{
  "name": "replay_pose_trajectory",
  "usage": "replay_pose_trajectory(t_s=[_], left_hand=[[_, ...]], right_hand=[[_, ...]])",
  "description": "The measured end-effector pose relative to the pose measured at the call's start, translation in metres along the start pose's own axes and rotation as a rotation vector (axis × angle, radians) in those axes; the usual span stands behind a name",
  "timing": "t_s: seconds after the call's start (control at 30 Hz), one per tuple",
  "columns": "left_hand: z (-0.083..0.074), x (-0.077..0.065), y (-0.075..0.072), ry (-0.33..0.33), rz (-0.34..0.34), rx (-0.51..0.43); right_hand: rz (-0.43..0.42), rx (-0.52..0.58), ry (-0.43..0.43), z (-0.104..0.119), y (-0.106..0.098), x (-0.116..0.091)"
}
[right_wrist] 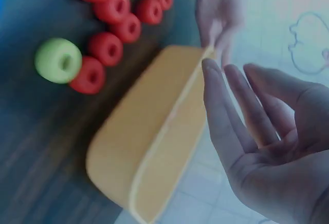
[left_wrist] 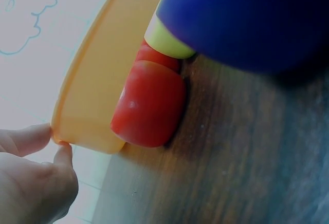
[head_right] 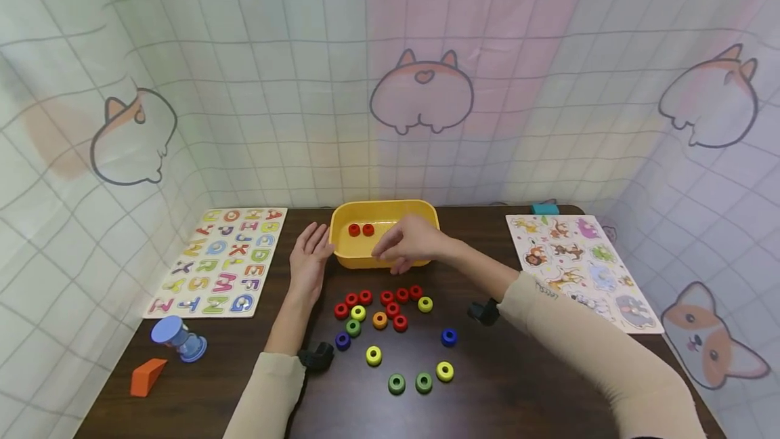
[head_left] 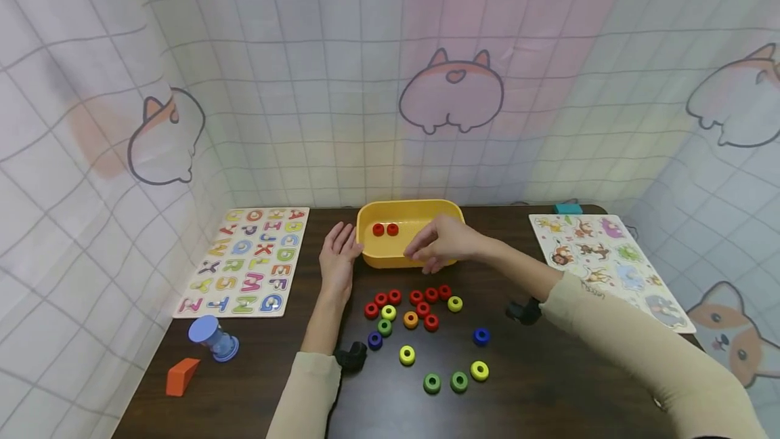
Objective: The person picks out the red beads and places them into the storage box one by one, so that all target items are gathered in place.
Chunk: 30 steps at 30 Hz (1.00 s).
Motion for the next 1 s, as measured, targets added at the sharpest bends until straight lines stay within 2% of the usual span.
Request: replay_pose_trajectory(t_s=[0.17,0.3,0.47,0.63,1.0], left_hand=[[-0.007,-0.003,0.001,-0.017,0.004,-0.003],[-0.009,-0.005,0.003,-0.02,0.013,0.017],[-0.011,-0.008,0.005,-0.01,0.039,0.016],[-0.011,-0.009,0.005,0.006,0.063,0.009],[-0.009,-0.008,0.003,0.001,0.056,0.019]], right_hand=[[0.124,0.002,0.048,-0.018,0.024,-0.012],[0.186,0.016,0.105,-0.034,0.04,-0.016],[0.179,0.003,0.113,-0.048,0.047,-0.017],[0.162,-0.035,0.1,-0.052,0.049,-0.016],[0.205,-0.058,0.092,-0.057,0.063,-0.013]])
Point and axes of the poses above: each hand's wrist, its own x-axis towards the middle knuckle, its own y-axis out of the palm, z = x × y, the point moved 1 cm from there along x, towards the middle knuckle, and after that the axes turned 13 degrees about z, right-handed, at the moved point
